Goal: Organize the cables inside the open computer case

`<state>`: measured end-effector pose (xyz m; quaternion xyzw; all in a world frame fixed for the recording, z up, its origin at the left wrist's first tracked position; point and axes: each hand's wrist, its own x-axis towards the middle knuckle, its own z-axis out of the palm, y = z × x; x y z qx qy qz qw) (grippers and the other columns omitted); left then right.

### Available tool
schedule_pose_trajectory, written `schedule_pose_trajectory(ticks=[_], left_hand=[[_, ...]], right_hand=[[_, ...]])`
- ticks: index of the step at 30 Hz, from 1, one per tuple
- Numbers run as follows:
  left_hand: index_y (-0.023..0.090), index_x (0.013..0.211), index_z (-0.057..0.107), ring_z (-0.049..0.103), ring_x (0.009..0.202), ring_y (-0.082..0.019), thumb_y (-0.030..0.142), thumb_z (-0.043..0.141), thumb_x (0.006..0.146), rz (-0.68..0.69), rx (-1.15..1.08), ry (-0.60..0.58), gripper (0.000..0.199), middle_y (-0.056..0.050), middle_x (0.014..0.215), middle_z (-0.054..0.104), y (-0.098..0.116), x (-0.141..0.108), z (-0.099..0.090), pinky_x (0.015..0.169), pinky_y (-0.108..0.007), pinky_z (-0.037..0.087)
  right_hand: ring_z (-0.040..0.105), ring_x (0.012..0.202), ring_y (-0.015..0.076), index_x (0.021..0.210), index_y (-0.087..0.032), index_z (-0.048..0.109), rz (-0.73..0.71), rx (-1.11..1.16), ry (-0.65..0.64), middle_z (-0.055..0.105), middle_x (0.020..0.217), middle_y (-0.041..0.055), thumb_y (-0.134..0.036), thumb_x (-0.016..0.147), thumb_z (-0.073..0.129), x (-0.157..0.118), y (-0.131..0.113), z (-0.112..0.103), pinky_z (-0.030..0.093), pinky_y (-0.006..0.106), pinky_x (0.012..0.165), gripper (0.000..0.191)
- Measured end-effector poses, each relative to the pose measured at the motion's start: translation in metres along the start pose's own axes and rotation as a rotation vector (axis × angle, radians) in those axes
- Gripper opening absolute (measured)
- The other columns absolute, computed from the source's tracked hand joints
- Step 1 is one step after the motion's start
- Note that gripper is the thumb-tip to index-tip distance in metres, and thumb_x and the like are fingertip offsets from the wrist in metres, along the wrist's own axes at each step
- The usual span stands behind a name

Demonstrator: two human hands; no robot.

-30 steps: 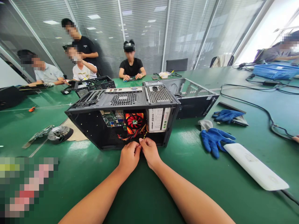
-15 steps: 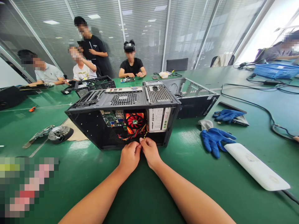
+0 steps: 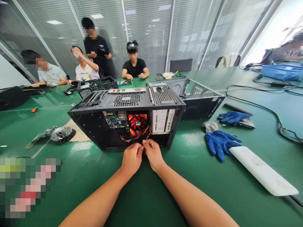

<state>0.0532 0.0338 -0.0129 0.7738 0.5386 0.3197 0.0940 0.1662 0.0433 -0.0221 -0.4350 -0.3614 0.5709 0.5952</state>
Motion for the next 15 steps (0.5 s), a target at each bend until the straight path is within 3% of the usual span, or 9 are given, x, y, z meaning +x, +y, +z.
schedule_pose_trajectory(ticks=[7, 15], left_hand=[[0.019, 0.087, 0.059, 0.064, 0.075, -0.017, 0.014, 0.057, 0.090, -0.007, -0.091, 0.050, 0.006, -0.002, 0.080, 0.068, -0.0025, -0.0001, 0.0003, 0.070, -0.028, 0.045], [0.019, 0.082, 0.058, 0.064, 0.073, -0.017, 0.013, 0.054, 0.092, -0.031, -0.055, 0.020, 0.012, -0.002, 0.076, 0.066, -0.0004, 0.0010, -0.0011, 0.069, -0.028, 0.045]], right_hand=[[0.026, 0.044, 0.0078, 0.060, -0.021, 0.047, 0.016, -0.024, 0.024, 0.035, 0.048, -0.0091, -0.057, 0.071, 0.073, 0.0010, 0.0008, 0.0009, 0.019, 0.025, 0.044, 0.046], [0.028, 0.045, 0.0083, 0.061, -0.021, 0.048, 0.008, -0.043, 0.020, 0.037, 0.049, -0.0084, -0.056, 0.073, 0.072, -0.0007, -0.0006, 0.0015, 0.020, 0.025, 0.045, 0.045]])
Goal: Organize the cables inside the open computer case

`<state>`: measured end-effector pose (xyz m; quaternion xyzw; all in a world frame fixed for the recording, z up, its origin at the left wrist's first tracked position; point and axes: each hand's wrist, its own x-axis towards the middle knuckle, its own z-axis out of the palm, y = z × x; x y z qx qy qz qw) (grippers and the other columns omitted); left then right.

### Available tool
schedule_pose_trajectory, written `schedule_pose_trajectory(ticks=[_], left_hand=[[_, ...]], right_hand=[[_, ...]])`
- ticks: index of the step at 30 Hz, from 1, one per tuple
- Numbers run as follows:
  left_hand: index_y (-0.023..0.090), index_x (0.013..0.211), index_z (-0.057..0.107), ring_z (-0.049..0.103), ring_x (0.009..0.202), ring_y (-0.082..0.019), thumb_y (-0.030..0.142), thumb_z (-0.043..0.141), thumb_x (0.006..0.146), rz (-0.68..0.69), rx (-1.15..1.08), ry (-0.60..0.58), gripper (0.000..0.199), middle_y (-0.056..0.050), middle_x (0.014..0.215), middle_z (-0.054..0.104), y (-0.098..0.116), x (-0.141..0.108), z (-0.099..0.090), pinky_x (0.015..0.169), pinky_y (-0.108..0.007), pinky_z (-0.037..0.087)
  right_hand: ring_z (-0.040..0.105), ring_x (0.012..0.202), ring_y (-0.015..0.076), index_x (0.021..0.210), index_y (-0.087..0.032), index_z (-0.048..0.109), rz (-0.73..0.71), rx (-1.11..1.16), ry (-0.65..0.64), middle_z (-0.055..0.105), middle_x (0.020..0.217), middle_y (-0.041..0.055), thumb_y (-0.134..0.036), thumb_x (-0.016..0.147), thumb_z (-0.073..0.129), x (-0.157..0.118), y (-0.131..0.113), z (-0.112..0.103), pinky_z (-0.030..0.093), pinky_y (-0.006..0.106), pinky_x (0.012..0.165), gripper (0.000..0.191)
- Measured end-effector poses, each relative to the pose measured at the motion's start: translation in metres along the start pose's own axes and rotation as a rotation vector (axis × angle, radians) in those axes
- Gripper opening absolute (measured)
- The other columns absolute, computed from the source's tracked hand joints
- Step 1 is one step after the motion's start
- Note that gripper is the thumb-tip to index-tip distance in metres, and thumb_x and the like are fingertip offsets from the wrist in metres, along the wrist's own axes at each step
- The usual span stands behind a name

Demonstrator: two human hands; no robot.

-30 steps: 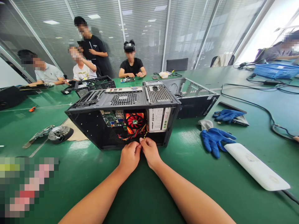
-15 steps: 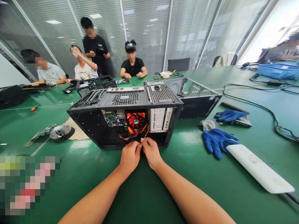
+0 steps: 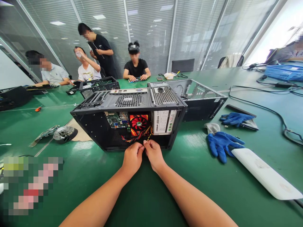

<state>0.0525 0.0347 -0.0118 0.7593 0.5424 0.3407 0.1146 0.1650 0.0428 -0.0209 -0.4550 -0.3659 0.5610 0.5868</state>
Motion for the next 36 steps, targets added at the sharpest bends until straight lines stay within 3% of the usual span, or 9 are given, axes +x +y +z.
schedule_pose_trajectory(ticks=[16, 36], left_hand=[[0.020, 0.089, 0.064, 0.061, 0.081, -0.016, 0.016, 0.058, 0.091, 0.028, -0.019, 0.038, 0.008, -0.002, 0.088, 0.063, -0.0001, -0.0020, -0.0045, 0.078, -0.027, 0.047], [0.020, 0.084, 0.060, 0.059, 0.077, -0.019, 0.016, 0.054, 0.093, 0.062, 0.150, 0.008, 0.011, -0.002, 0.081, 0.063, 0.0025, -0.0018, -0.0033, 0.073, -0.030, 0.043]], right_hand=[[0.027, 0.044, 0.0075, 0.059, -0.021, 0.045, 0.006, 0.009, 0.006, 0.035, 0.046, -0.0089, -0.058, 0.071, 0.073, -0.0006, -0.0019, 0.0011, 0.020, 0.025, 0.044, 0.048], [0.027, 0.044, 0.0081, 0.059, -0.021, 0.046, -0.010, -0.013, 0.014, 0.036, 0.048, -0.0085, -0.059, 0.070, 0.073, 0.0003, -0.0004, 0.0005, 0.021, 0.025, 0.043, 0.047]])
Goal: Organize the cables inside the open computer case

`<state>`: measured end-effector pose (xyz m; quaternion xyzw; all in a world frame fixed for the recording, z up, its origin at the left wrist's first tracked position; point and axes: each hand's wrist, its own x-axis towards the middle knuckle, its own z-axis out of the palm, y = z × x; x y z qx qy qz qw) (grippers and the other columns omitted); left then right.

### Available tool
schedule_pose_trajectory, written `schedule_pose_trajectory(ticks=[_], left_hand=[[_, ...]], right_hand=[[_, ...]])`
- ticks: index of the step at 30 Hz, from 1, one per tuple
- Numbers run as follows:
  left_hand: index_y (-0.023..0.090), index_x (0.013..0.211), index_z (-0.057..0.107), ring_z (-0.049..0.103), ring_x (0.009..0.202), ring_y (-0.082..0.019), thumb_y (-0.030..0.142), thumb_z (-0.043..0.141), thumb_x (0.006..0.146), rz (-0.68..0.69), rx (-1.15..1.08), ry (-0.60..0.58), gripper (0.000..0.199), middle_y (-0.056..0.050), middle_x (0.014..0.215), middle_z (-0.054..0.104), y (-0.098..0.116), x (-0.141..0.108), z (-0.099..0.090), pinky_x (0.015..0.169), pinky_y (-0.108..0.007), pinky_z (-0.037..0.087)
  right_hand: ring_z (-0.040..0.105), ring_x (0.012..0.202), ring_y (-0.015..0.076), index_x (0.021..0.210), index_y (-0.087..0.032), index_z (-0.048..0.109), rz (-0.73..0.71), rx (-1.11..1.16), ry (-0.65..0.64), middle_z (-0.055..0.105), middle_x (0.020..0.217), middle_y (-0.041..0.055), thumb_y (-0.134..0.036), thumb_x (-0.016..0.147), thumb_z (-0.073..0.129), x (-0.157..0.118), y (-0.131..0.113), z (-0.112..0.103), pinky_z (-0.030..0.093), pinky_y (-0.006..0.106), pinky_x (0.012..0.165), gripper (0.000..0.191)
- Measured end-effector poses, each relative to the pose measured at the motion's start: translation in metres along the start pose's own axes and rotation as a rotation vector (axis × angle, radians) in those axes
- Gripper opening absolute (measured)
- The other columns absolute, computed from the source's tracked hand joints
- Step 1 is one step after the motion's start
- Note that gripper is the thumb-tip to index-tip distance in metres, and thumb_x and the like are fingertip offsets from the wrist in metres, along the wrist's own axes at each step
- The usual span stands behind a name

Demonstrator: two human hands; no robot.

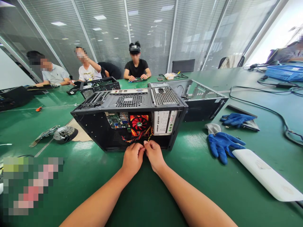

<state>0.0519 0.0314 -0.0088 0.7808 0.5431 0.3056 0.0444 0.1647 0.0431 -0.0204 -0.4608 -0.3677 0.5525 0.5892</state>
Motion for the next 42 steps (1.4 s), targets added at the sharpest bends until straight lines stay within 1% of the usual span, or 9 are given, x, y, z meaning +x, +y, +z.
schedule_pose_trajectory(ticks=[6, 13, 28, 42], left_hand=[[0.020, 0.084, 0.061, 0.059, 0.079, -0.020, 0.018, 0.057, 0.091, 0.003, 0.055, -0.012, 0.009, -0.003, 0.080, 0.065, 0.0015, 0.0006, -0.0019, 0.072, -0.032, 0.041], [0.020, 0.082, 0.061, 0.060, 0.077, -0.020, 0.018, 0.053, 0.093, 0.002, 0.092, -0.034, 0.014, -0.003, 0.078, 0.064, 0.0031, 0.0013, -0.0023, 0.070, -0.031, 0.039], [0.019, 0.081, 0.062, 0.060, 0.077, -0.020, 0.017, 0.058, 0.091, -0.002, 0.024, -0.035, 0.010, -0.002, 0.078, 0.066, 0.0020, 0.0013, -0.0033, 0.070, -0.031, 0.038], [0.020, 0.082, 0.062, 0.063, 0.074, -0.017, 0.016, 0.056, 0.092, -0.005, 0.006, -0.034, 0.012, 0.000, 0.077, 0.068, 0.0013, 0.0007, 0.0010, 0.069, -0.030, 0.038]], right_hand=[[0.028, 0.044, 0.0083, 0.059, -0.021, 0.047, 0.000, -0.007, -0.001, 0.038, 0.048, -0.0080, -0.058, 0.071, 0.072, -0.0001, 0.0002, -0.0006, 0.022, 0.025, 0.044, 0.047], [0.029, 0.044, 0.0085, 0.059, -0.021, 0.047, -0.005, -0.005, 0.000, 0.038, 0.049, -0.0079, -0.058, 0.072, 0.073, 0.0004, 0.0008, -0.0014, 0.023, 0.026, 0.044, 0.047], [0.028, 0.045, 0.0080, 0.060, -0.021, 0.047, -0.005, -0.011, -0.024, 0.038, 0.048, -0.0081, -0.055, 0.077, 0.070, 0.0013, 0.0038, -0.0035, 0.021, 0.025, 0.044, 0.045], [0.028, 0.044, 0.0077, 0.060, -0.021, 0.046, 0.001, 0.008, -0.018, 0.038, 0.048, -0.0082, -0.055, 0.075, 0.072, 0.0024, 0.0039, -0.0038, 0.021, 0.025, 0.044, 0.046]])
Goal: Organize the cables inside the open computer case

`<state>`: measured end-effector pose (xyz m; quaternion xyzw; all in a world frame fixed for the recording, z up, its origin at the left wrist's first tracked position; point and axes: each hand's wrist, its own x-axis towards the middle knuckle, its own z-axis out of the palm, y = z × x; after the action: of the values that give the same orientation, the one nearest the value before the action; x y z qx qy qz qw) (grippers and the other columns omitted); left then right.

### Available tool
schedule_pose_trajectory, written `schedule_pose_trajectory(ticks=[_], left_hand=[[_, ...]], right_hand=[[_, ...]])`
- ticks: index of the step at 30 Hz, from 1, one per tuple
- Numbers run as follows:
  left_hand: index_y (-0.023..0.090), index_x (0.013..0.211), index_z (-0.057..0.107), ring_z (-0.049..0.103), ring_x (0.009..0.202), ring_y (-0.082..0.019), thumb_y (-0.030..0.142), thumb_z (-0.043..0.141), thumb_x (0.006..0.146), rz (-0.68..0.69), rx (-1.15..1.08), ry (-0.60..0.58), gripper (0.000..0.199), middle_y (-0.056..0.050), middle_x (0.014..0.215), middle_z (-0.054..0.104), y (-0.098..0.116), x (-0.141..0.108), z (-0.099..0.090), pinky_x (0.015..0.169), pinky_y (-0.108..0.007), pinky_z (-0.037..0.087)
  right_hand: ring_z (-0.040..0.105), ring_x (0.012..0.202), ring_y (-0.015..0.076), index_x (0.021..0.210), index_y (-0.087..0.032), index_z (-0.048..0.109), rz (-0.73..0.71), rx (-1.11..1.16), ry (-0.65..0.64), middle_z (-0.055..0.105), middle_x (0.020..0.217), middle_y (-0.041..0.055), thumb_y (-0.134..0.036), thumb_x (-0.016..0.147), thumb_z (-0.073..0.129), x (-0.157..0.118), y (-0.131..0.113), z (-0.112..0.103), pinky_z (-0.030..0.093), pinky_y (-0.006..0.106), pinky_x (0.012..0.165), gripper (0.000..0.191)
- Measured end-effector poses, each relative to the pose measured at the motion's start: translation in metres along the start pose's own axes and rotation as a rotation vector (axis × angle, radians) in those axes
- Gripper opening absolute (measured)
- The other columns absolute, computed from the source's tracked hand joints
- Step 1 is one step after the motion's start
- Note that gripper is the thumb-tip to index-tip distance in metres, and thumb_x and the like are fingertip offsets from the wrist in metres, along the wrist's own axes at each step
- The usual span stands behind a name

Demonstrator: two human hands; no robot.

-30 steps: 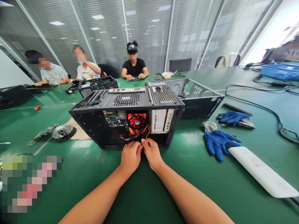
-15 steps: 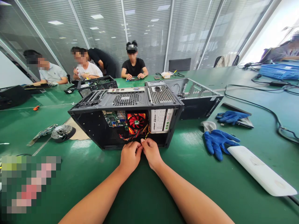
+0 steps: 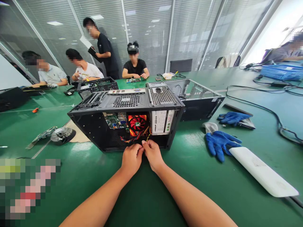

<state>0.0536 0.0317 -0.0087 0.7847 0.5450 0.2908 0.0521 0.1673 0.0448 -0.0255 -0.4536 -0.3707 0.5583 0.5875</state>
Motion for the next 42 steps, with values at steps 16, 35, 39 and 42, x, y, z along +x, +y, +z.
schedule_pose_trajectory(ticks=[16, 35, 39, 42], left_hand=[[0.019, 0.080, 0.060, 0.063, 0.073, -0.017, 0.016, 0.057, 0.091, -0.014, -0.070, 0.011, 0.011, -0.001, 0.076, 0.067, -0.0021, 0.0007, 0.0008, 0.069, -0.028, 0.040], [0.020, 0.079, 0.058, 0.062, 0.073, -0.017, 0.016, 0.055, 0.092, -0.024, -0.094, 0.002, 0.013, -0.001, 0.076, 0.066, -0.0037, 0.0024, 0.0018, 0.068, -0.027, 0.039], [0.020, 0.080, 0.058, 0.062, 0.074, -0.017, 0.016, 0.053, 0.093, -0.029, -0.088, -0.002, 0.014, -0.001, 0.076, 0.065, -0.0035, 0.0021, 0.0010, 0.069, -0.027, 0.040], [0.020, 0.079, 0.057, 0.061, 0.075, -0.017, 0.015, 0.053, 0.093, -0.026, -0.077, -0.005, 0.015, -0.001, 0.076, 0.065, -0.0028, 0.0022, -0.0004, 0.070, -0.027, 0.040]], right_hand=[[0.029, 0.044, 0.0077, 0.059, -0.021, 0.045, 0.007, -0.002, 0.016, 0.038, 0.046, -0.0086, -0.057, 0.073, 0.073, -0.0003, -0.0011, 0.0015, 0.022, 0.025, 0.044, 0.048], [0.029, 0.045, 0.0077, 0.062, -0.020, 0.047, -0.010, -0.005, -0.022, 0.037, 0.051, -0.0081, -0.055, 0.077, 0.070, -0.0020, -0.0015, 0.0016, 0.021, 0.025, 0.044, 0.044], [0.029, 0.045, 0.0076, 0.062, -0.020, 0.049, -0.021, 0.019, -0.027, 0.037, 0.050, -0.0081, -0.054, 0.078, 0.070, -0.0014, 0.0002, 0.0011, 0.022, 0.024, 0.044, 0.043], [0.030, 0.044, 0.0075, 0.062, -0.020, 0.050, -0.028, 0.035, -0.023, 0.037, 0.050, -0.0079, -0.052, 0.077, 0.070, -0.0017, -0.0001, 0.0011, 0.022, 0.024, 0.044, 0.042]])
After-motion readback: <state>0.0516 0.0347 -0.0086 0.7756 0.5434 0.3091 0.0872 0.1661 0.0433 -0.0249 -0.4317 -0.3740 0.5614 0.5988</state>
